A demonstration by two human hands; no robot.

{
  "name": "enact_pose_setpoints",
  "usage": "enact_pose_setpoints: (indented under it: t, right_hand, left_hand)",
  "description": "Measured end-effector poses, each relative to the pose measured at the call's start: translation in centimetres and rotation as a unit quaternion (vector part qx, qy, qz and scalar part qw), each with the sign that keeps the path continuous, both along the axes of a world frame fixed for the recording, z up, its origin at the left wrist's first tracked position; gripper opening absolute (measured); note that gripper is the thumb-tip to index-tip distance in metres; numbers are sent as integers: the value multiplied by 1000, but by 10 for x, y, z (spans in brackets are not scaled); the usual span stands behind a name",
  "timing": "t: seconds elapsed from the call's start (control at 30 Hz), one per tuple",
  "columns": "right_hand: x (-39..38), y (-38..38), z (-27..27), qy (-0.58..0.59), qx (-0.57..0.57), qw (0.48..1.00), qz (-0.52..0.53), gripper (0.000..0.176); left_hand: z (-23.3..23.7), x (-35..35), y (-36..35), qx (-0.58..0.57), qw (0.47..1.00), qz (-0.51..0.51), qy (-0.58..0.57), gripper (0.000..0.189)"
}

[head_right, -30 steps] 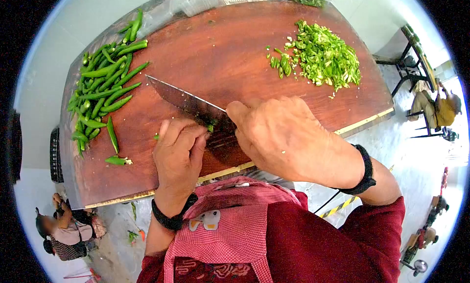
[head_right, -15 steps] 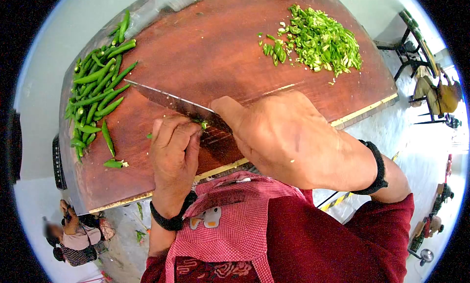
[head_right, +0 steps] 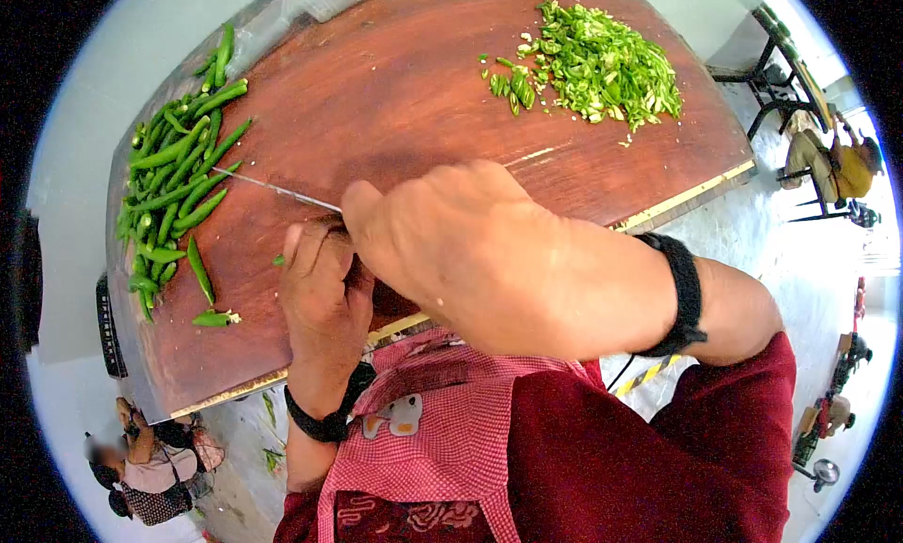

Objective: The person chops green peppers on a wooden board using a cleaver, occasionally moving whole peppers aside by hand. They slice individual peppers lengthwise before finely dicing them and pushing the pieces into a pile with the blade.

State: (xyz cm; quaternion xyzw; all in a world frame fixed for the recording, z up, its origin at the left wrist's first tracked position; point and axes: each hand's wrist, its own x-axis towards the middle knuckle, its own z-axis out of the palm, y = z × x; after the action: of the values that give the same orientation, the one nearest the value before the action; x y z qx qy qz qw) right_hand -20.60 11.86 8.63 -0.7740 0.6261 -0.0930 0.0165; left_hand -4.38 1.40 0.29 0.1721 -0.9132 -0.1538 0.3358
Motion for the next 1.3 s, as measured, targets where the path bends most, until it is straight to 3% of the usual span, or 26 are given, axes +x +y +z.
enact_pose_setpoints:
  t: [0.03,0.23,0.37,0.43,0.57,0.67,0.83,0.97,1.07,1.13,1.3]
  right_hand:
    - [1,0,-5,28,-70,997,12,20]
    - [-9,4,-12,-75,-72,994,-30,24]
    - [-5,16,-2,-76,-49,995,-51,23]
    - [-3,19,0,-21,-36,997,-58,25]
    - [-4,21,-2,-44,-68,996,-41,27]
    - [-6,21,0,-71,-5,997,-42,26]
    - [-9,11,-3,-68,-72,995,25,27]
    - [0,-12,-12,-103,-31,994,3,25]
    - [2,-22,-18,-51,-68,996,-34,20]
    - [-2,-20,-19,-110,-63,989,-76,16]
    - [-11,-3,-22,-78,-104,990,-47,18]
  left_hand:
    - [0,1,-1,1,1000,-7,-1,21]
    - [2,0,2,7,1000,-9,27,15]
    - [0,0,2,17,1000,-6,23,15]
    - [0,-1,2,20,1000,-3,22,15]
    - [-1,0,1,23,999,-2,28,15]
    - [0,0,1,14,999,-7,35,16]
    - [-1,0,-1,15,999,-13,37,17]
    - [-3,0,1,22,999,-4,47,16]
    - [0,4,3,33,999,14,20,14]
    - [-1,5,1,29,999,16,18,14]
    - [-2,4,-1,25,999,2,29,13]
